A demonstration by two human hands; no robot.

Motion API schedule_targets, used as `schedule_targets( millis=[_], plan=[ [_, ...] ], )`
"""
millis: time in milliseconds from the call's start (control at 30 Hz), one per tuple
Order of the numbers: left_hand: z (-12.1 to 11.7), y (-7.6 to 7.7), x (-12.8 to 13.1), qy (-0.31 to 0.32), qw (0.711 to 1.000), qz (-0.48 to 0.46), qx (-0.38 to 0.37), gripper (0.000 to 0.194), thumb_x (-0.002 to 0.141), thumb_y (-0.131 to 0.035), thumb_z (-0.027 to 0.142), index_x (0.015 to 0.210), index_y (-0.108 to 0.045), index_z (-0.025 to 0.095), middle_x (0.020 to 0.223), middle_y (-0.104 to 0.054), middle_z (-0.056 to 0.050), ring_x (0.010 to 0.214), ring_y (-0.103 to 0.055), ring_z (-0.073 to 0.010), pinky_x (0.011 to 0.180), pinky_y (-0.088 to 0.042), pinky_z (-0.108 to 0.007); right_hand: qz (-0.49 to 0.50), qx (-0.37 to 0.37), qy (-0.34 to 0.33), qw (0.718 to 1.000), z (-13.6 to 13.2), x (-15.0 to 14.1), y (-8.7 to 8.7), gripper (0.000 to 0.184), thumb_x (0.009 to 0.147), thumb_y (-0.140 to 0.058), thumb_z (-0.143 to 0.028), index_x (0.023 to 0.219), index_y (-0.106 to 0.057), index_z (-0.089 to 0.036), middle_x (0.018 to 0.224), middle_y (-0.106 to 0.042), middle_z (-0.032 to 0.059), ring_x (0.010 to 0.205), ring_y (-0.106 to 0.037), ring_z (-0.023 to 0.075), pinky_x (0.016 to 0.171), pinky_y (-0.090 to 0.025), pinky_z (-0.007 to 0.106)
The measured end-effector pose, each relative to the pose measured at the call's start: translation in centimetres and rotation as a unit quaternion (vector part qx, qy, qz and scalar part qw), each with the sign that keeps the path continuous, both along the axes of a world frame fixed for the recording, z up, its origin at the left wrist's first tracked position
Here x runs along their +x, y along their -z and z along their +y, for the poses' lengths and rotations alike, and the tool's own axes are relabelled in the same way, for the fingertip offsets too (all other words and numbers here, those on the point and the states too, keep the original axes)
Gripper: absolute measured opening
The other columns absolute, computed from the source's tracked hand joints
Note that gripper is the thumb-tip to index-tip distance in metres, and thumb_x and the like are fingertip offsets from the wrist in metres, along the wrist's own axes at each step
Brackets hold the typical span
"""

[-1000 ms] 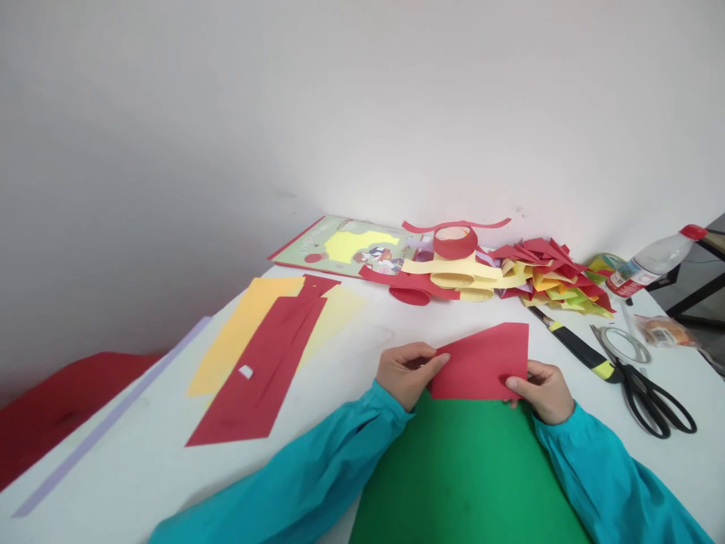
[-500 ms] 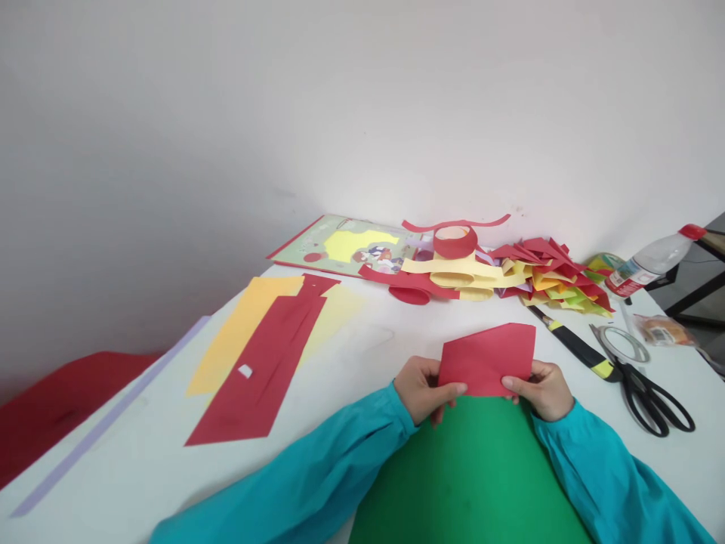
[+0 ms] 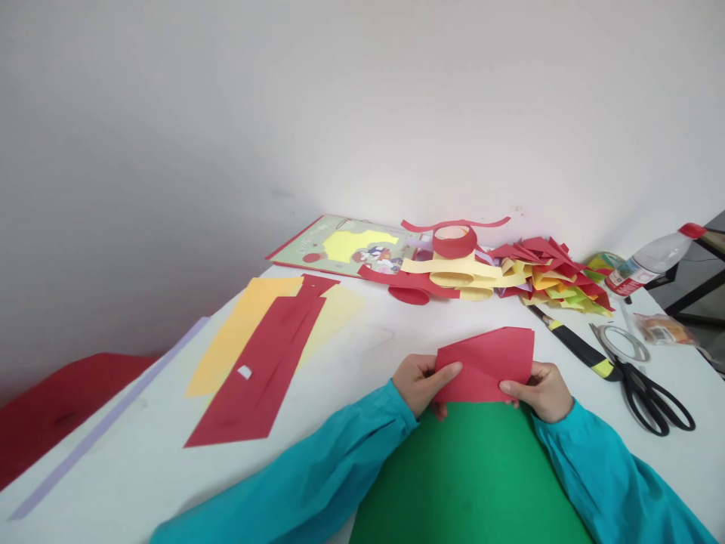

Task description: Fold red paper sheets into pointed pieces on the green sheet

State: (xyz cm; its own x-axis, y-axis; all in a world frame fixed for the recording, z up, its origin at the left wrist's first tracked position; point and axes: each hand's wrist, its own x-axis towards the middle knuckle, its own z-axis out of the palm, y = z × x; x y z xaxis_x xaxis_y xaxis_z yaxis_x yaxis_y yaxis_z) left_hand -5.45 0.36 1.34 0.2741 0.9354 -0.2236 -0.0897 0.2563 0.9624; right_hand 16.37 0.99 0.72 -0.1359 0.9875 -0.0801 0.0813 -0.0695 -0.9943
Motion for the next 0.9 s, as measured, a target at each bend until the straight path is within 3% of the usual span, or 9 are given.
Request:
schedule_targets(
  millis=[100, 233, 433, 500, 700, 900],
  plan=[
    [-0.4, -0.5, 0.1, -0.039, 0.999, -0.014, 0.028, 0.047, 0.066, -0.065, 0.058, 0.069, -0.064, 0.012, 0.042, -0.059, 0.0, 0.036, -0.055, -0.0128, 0.035, -0.047, -0.022, -0.002, -0.002, -0.011, 1.0, -0.2, -0.1, -0.1, 0.028, 0.049, -0.084, -0.037, 0.059, -0.069, -0.016, 0.046, -0.063, 0.0026, 0.037, -0.054, 0.0124, 0.037, -0.045, 0.022],
    [-0.7, -1.0, 0.1, -0.051, 0.998, -0.032, 0.013, 0.044, 0.07, -0.064, 0.055, 0.064, -0.062, 0.012, 0.043, -0.06, -0.001, 0.036, -0.055, -0.0128, 0.036, -0.046, -0.021, 0.001, -0.017, -0.033, 0.999, -0.2, 0.0, 0.0, 0.028, 0.051, -0.084, -0.037, 0.061, -0.07, -0.016, 0.045, -0.063, 0.0023, 0.037, -0.054, 0.0128, 0.037, -0.045, 0.023],
    [-1.0, -1.4, -0.3, -0.027, 0.999, -0.029, -0.016, 0.041, 0.069, -0.066, 0.052, 0.062, -0.064, 0.012, 0.046, -0.062, -0.002, 0.036, -0.056, -0.0135, 0.035, -0.044, -0.021, 0.096, -0.009, -0.019, 0.995, 0.0, 0.2, 0.1, 0.033, 0.054, -0.082, -0.041, 0.078, -0.073, -0.019, 0.07, -0.072, 0.003, 0.063, -0.065, 0.0154, 0.06, -0.053, 0.025],
    [-1.2, -1.4, -0.4, 0.003, 0.999, -0.023, -0.026, 0.041, 0.068, -0.066, 0.052, 0.062, -0.065, 0.012, 0.047, -0.063, -0.003, 0.037, -0.056, -0.0138, 0.035, -0.044, -0.021, 0.123, -0.014, -0.003, 0.992, 0.3, 0.4, -0.2, 0.037, 0.053, -0.082, -0.041, 0.082, -0.072, -0.021, 0.073, -0.072, 0.002, 0.061, -0.065, 0.0137, 0.059, -0.052, 0.023],
    [-1.5, -1.2, -0.4, 0.056, 0.998, -0.008, -0.02, 0.043, 0.069, -0.065, 0.055, 0.062, -0.067, 0.012, 0.048, -0.063, -0.003, 0.038, -0.056, -0.0136, 0.036, -0.044, -0.02, 0.036, 0.001, 0.031, 0.999, 0.5, 0.9, -0.7, 0.028, 0.049, -0.084, -0.037, 0.063, -0.07, -0.018, 0.058, -0.068, 0.0012, 0.05, -0.06, 0.0121, 0.052, -0.051, 0.023],
    [-1.3, -0.7, -0.5, 0.064, 0.998, 0.012, -0.003, 0.045, 0.069, -0.064, 0.057, 0.064, -0.068, 0.012, 0.051, -0.065, -0.004, 0.04, -0.058, -0.0144, 0.038, -0.045, -0.021, 0.015, 0.009, 0.048, 0.999, 0.3, 0.8, -0.7, 0.027, 0.051, -0.082, -0.041, 0.061, -0.07, -0.018, 0.053, -0.066, 0.0008, 0.046, -0.057, 0.0109, 0.048, -0.049, 0.023]
  ],
)
